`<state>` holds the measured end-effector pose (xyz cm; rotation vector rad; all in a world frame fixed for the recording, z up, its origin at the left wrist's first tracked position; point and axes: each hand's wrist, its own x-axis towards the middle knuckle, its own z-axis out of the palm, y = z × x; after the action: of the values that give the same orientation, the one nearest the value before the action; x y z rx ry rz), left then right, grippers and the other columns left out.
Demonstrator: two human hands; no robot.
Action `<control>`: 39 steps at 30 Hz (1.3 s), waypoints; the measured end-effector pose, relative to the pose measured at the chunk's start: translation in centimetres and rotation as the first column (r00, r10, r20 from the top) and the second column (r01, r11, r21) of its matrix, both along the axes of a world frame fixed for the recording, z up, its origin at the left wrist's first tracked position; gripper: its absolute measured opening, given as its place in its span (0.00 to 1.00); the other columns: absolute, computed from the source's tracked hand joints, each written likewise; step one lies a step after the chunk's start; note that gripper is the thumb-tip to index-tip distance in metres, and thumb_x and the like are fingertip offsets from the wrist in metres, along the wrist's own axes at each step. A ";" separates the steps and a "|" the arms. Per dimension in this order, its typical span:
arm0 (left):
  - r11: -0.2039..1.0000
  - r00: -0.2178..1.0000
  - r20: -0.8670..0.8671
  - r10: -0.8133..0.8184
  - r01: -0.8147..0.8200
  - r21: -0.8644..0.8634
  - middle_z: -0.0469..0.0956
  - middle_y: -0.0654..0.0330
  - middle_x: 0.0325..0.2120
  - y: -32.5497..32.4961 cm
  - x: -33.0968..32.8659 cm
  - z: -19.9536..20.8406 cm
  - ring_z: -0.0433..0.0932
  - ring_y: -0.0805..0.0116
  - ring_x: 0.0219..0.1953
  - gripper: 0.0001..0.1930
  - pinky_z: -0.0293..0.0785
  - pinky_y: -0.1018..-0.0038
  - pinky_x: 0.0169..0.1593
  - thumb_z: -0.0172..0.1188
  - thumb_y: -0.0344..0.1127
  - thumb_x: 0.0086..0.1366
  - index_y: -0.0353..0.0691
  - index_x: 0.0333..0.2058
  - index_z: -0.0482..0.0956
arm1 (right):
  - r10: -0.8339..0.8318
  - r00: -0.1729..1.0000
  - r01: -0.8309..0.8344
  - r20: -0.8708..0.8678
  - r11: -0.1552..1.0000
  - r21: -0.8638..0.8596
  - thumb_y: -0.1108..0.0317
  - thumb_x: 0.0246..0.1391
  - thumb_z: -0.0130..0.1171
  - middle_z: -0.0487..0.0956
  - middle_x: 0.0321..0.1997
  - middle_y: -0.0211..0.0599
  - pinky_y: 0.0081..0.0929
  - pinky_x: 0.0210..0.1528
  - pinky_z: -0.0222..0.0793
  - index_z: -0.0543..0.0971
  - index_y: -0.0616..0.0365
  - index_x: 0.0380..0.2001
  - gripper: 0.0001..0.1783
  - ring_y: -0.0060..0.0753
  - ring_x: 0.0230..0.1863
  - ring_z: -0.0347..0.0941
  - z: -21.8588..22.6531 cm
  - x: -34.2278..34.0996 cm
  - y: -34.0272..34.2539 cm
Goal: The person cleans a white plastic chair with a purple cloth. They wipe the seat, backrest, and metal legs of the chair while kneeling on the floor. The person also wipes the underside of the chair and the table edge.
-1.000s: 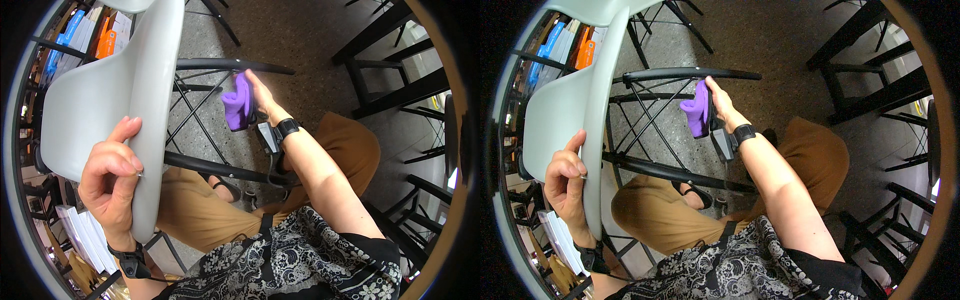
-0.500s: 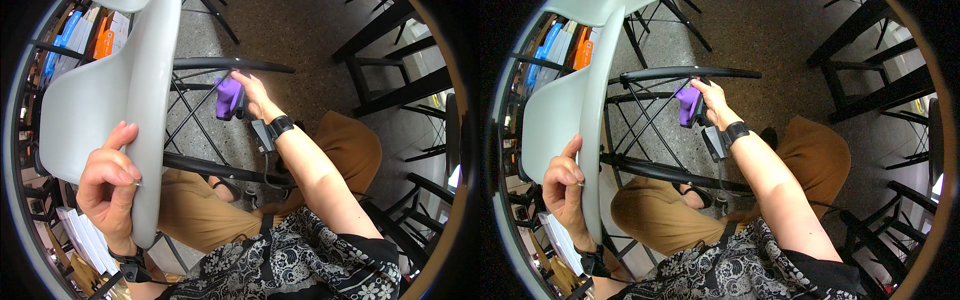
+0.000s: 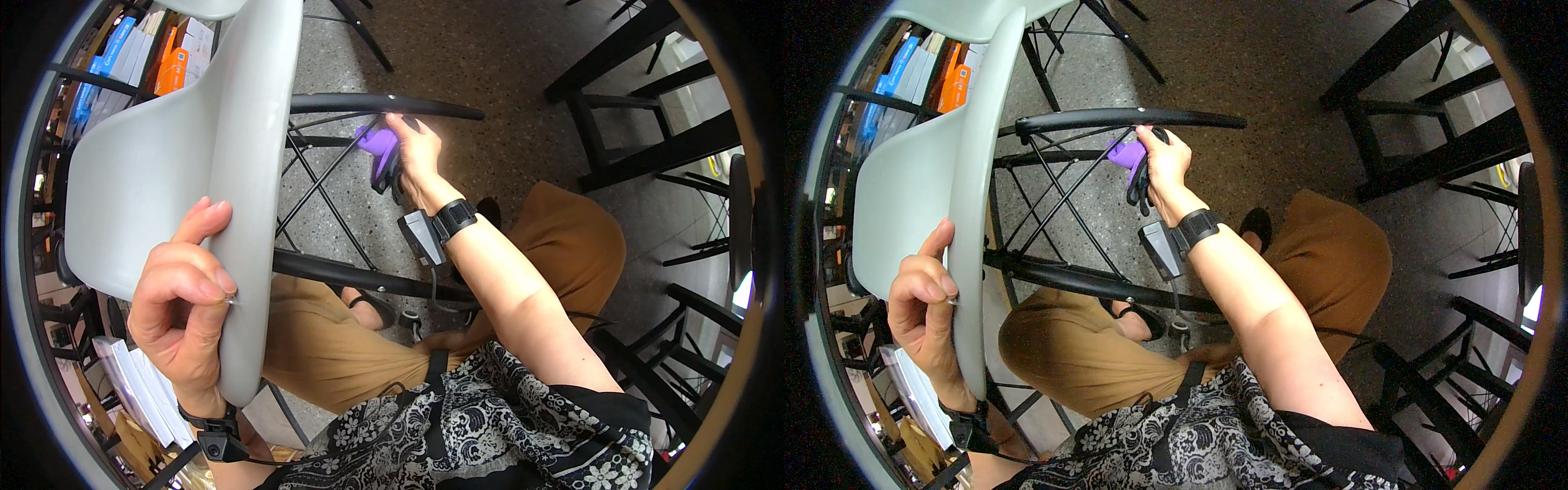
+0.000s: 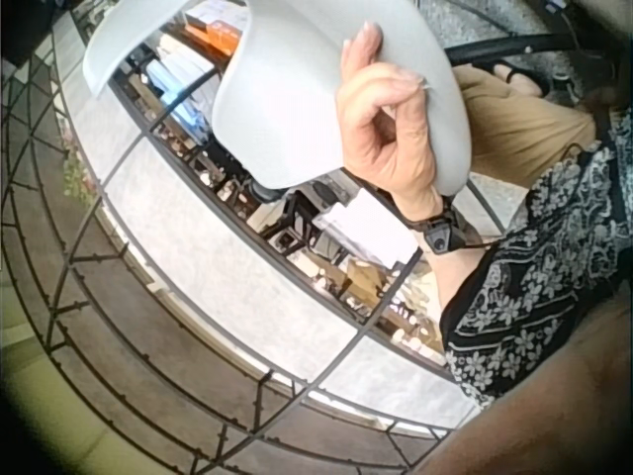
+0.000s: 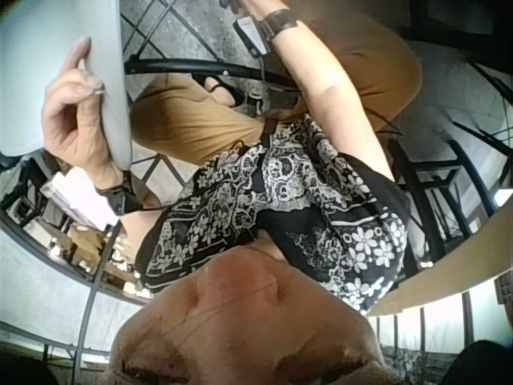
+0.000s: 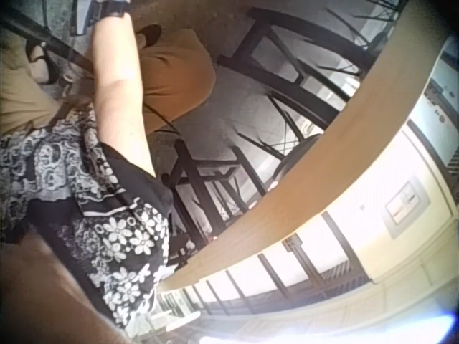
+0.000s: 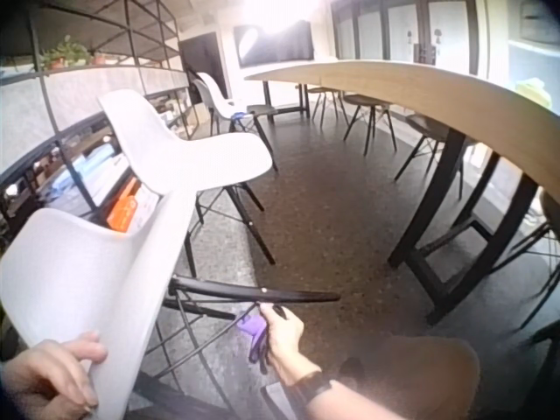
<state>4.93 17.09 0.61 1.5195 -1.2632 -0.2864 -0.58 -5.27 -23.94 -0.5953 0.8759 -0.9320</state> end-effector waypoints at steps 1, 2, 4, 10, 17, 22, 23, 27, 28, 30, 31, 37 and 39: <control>1.000 1.000 -0.002 -0.002 0.002 -0.004 0.74 0.62 0.26 0.0 0.0 0.1 0.74 0.49 0.51 0.06 0.53 0.46 0.64 0.63 0.29 0.57 0.43 0.28 0.74 | -0.026 0.999 0.024 -0.047 0.999 -0.037 0.72 0.50 0.65 0.78 0.27 0.26 0.19 0.32 0.67 0.80 0.62 0.28 0.05 0.18 0.28 0.71 -0.1 0.2 0.0; 1.000 1.000 -0.003 0.006 -0.006 -0.004 0.74 0.62 0.26 0.0 -0.1 0.1 0.74 0.49 0.51 0.06 0.53 0.46 0.64 0.63 0.29 0.57 0.43 0.28 0.74 | -0.053 0.997 0.050 -0.052 0.998 -0.047 0.73 0.49 0.65 0.78 0.27 0.27 0.19 0.32 0.67 0.81 0.62 0.27 0.04 0.18 0.27 0.71 -0.2 0.4 0.0; 1.000 1.000 -0.010 0.023 -0.023 -0.004 0.74 0.62 0.26 0.2 0.0 0.1 0.74 0.49 0.51 0.06 0.53 0.46 0.64 0.63 0.29 0.57 0.43 0.28 0.74 | -0.070 0.996 0.068 -0.047 0.997 -0.039 0.73 0.49 0.65 0.78 0.27 0.27 0.20 0.32 0.68 0.80 0.62 0.28 0.05 0.19 0.28 0.71 0.3 0.6 0.4; 1.000 0.999 0.028 0.015 -0.016 0.014 0.74 0.62 0.26 0.0 0.2 0.3 0.74 0.49 0.51 0.06 0.54 0.46 0.64 0.63 0.29 0.58 0.43 0.27 0.73 | -0.031 0.991 0.001 0.130 0.975 0.224 0.74 0.50 0.64 0.78 0.31 0.30 0.25 0.36 0.70 0.78 0.61 0.30 0.05 0.24 0.29 0.73 1.0 0.3 0.0; 0.999 0.999 0.001 0.040 -0.040 0.002 0.74 0.62 0.26 0.1 0.1 0.3 0.74 0.49 0.51 0.06 0.53 0.46 0.64 0.63 0.29 0.58 0.43 0.27 0.73 | 0.170 0.905 -0.343 0.389 0.833 0.434 0.71 0.51 0.62 0.79 0.33 0.38 0.37 0.40 0.76 0.76 0.62 0.35 0.09 0.35 0.33 0.77 -0.6 -0.1 -2.1; 1.000 1.000 -0.004 0.026 -0.026 0.011 0.74 0.62 0.26 0.1 0.2 0.3 0.74 0.50 0.51 0.06 0.53 0.46 0.64 0.63 0.29 0.58 0.43 0.27 0.74 | 0.176 0.880 -0.372 0.442 0.833 0.409 0.66 0.55 0.56 0.79 0.36 0.42 0.41 0.45 0.75 0.75 0.62 0.38 0.11 0.39 0.37 0.77 -0.6 -0.1 -2.2; 1.000 1.000 -0.009 0.024 -0.024 0.008 0.74 0.62 0.26 0.1 0.2 0.2 0.74 0.50 0.51 0.06 0.53 0.46 0.64 0.63 0.29 0.58 0.43 0.27 0.74 | 0.164 0.887 -0.353 0.433 0.844 0.404 0.67 0.53 0.58 0.79 0.34 0.40 0.39 0.42 0.76 0.75 0.62 0.36 0.10 0.37 0.35 0.77 -0.5 -0.2 -2.1; 1.000 1.000 -0.022 0.015 -0.015 0.000 0.74 0.63 0.26 0.3 0.0 0.1 0.74 0.50 0.51 0.06 0.52 0.46 0.64 0.64 0.30 0.57 0.43 0.27 0.73 | 0.162 0.933 -0.278 0.321 0.890 0.361 0.69 0.51 0.60 0.78 0.31 0.36 0.36 0.38 0.77 0.75 0.61 0.34 0.09 0.33 0.31 0.76 0.2 -0.5 -0.9; 1.000 1.000 -0.025 0.008 -0.008 -0.004 0.74 0.62 0.26 0.3 0.1 0.0 0.74 0.50 0.51 0.06 0.52 0.46 0.64 0.64 0.30 0.57 0.43 0.27 0.73 | 0.146 0.941 -0.255 0.304 0.898 0.359 0.68 0.51 0.61 0.77 0.30 0.35 0.35 0.38 0.76 0.75 0.60 0.34 0.09 0.32 0.31 0.76 0.4 -0.7 -0.6; 1.000 1.000 -0.016 0.013 -0.013 0.014 0.74 0.62 0.26 0.2 -0.1 0.2 0.74 0.50 0.51 0.06 0.52 0.46 0.64 0.64 0.30 0.57 0.43 0.27 0.73 | 0.146 0.942 -0.253 0.303 0.901 0.352 0.69 0.51 0.61 0.77 0.30 0.34 0.34 0.38 0.76 0.74 0.60 0.34 0.09 0.33 0.31 0.76 0.4 -1.0 -0.7; 1.000 1.000 -0.011 0.015 -0.015 0.023 0.74 0.62 0.26 0.1 -0.2 0.3 0.74 0.50 0.51 0.06 0.52 0.46 0.64 0.64 0.30 0.57 0.43 0.27 0.73 | 0.145 0.942 -0.252 0.303 0.903 0.349 0.69 0.51 0.61 0.77 0.30 0.34 0.34 0.38 0.76 0.74 0.59 0.34 0.09 0.33 0.31 0.76 0.4 -1.1 -0.7; 1.000 1.000 0.015 0.021 -0.021 0.004 0.74 0.62 0.26 0.0 -0.2 0.1 0.74 0.49 0.50 0.06 0.53 0.46 0.64 0.63 0.30 0.58 0.43 0.28 0.73 | 0.209 0.942 -0.282 0.263 0.917 0.282 0.66 0.55 0.59 0.80 0.37 0.42 0.37 0.43 0.75 0.75 0.63 0.39 0.13 0.37 0.37 0.78 0.5 -0.6 -1.3; 1.000 1.000 0.018 0.014 -0.014 -0.001 0.74 0.62 0.26 -0.1 0.0 0.0 0.74 0.49 0.50 0.06 0.53 0.46 0.64 0.63 0.29 0.58 0.42 0.28 0.73 | 0.204 0.932 -0.312 0.298 0.871 0.380 0.69 0.52 0.61 0.79 0.33 0.39 0.34 0.37 0.76 0.76 0.61 0.35 0.09 0.34 0.32 0.77 0.9 -0.8 -1.8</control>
<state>4.89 16.98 0.62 1.5327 -1.2660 -0.2637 -1.35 -7.05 -23.04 -0.2050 0.7175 -0.5297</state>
